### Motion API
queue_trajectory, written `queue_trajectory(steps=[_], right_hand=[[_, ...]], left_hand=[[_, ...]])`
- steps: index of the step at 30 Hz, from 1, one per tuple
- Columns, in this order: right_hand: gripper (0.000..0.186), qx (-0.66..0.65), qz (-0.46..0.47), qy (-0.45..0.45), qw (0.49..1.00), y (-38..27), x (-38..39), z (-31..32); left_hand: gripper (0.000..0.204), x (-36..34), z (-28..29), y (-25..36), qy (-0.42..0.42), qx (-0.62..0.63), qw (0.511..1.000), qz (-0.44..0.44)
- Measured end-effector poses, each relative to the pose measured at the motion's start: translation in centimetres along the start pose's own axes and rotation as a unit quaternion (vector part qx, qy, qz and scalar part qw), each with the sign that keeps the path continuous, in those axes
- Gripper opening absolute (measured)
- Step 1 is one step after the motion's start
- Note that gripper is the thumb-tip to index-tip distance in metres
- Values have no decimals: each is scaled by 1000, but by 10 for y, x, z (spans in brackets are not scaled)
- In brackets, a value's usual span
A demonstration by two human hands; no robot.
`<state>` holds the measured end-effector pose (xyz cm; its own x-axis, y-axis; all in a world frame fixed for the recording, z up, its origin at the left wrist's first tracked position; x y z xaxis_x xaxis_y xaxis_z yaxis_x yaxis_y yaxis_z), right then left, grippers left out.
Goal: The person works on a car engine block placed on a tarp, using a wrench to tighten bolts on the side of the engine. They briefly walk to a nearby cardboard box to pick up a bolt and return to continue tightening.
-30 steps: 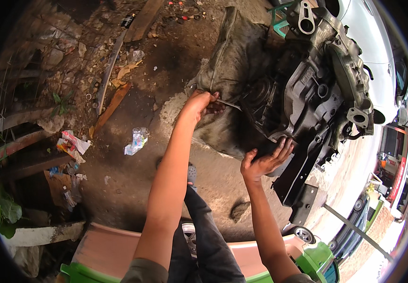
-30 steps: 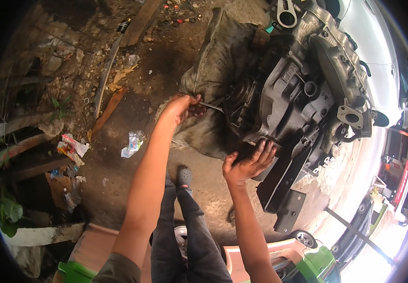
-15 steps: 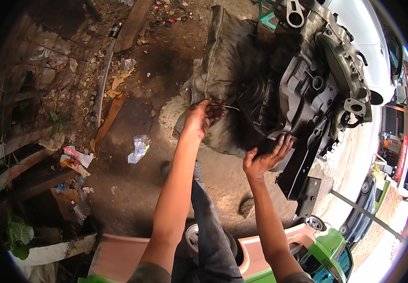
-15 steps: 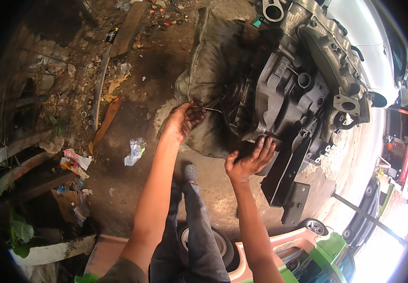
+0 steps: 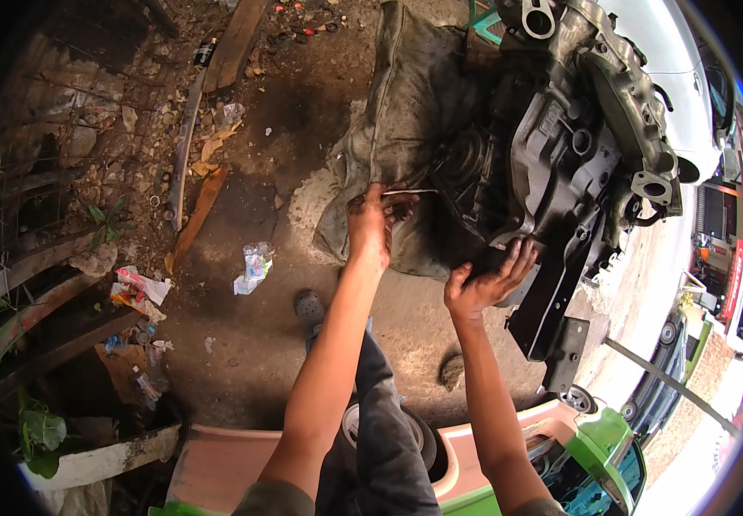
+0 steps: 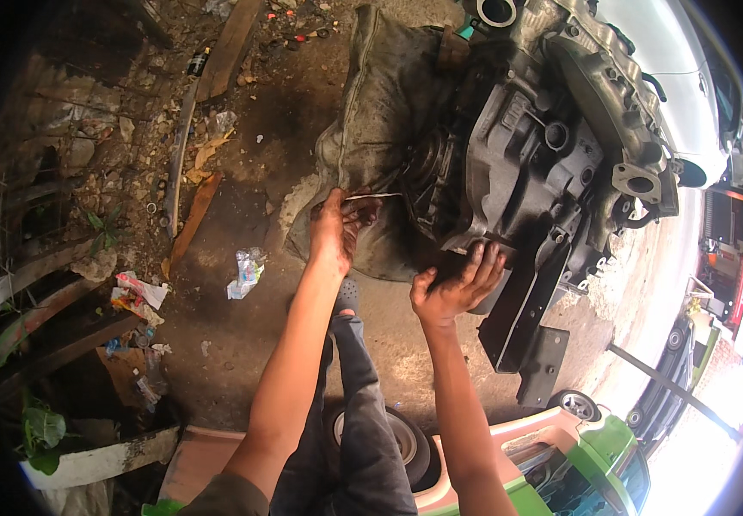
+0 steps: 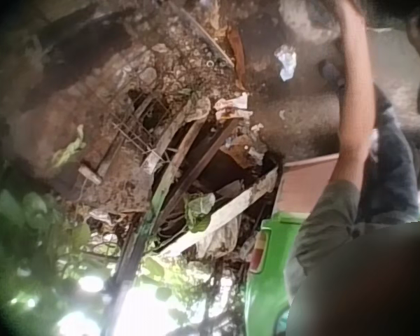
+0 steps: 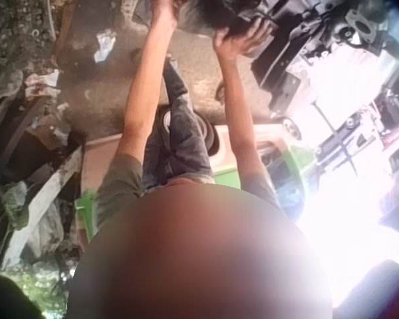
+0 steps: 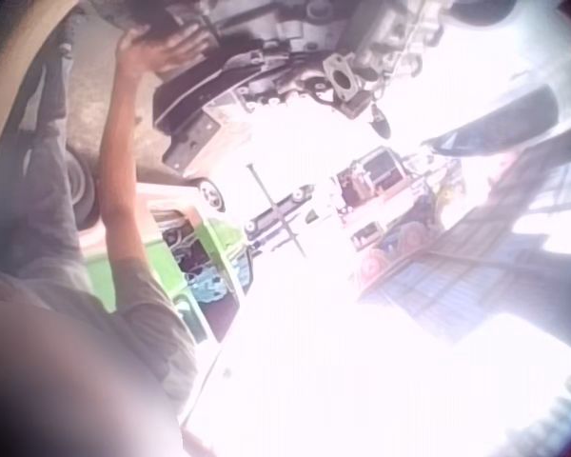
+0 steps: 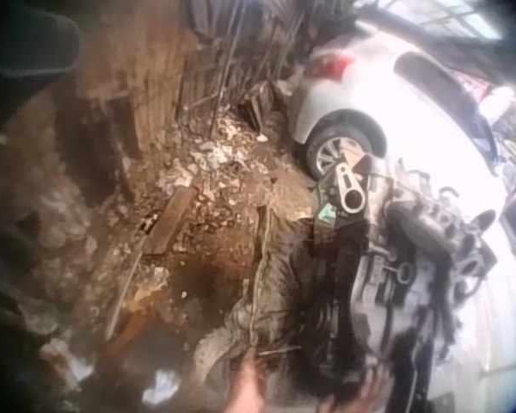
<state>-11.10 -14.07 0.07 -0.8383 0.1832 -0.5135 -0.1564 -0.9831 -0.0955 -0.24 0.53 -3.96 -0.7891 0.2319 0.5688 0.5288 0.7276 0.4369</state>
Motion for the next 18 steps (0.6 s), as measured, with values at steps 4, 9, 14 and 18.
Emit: queue_trajectory(steps=[4,9,14,18], right_hand=[[72,-3,2,0,1000,1,0,0],[72,3,6,2,1000,1,0,-1],[72,-2,2,1,1000,1,0,-1],[70,0,7,2,1000,0,0,-1]], left_hand=[[30,51,-23,-21,-33,-95,991,-84],[26,82,-48,-50,-19,-189,978,-82],[25,78,-34,-42,-8,-315,942,-112],[28,78,-33,-42,-12,-312,942,-121]])
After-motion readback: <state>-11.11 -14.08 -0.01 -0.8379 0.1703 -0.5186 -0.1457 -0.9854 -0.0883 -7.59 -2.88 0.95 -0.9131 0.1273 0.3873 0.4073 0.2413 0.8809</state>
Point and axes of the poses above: each hand's wrist, its own x-axis away from the middle knuckle, its own z-axis out of the back of the hand, y = z × x, the point moved 1 cm from there along -x, towards the middle knuckle, and after that the axes turned 7 degrees about -y, right-handed, at the moved point
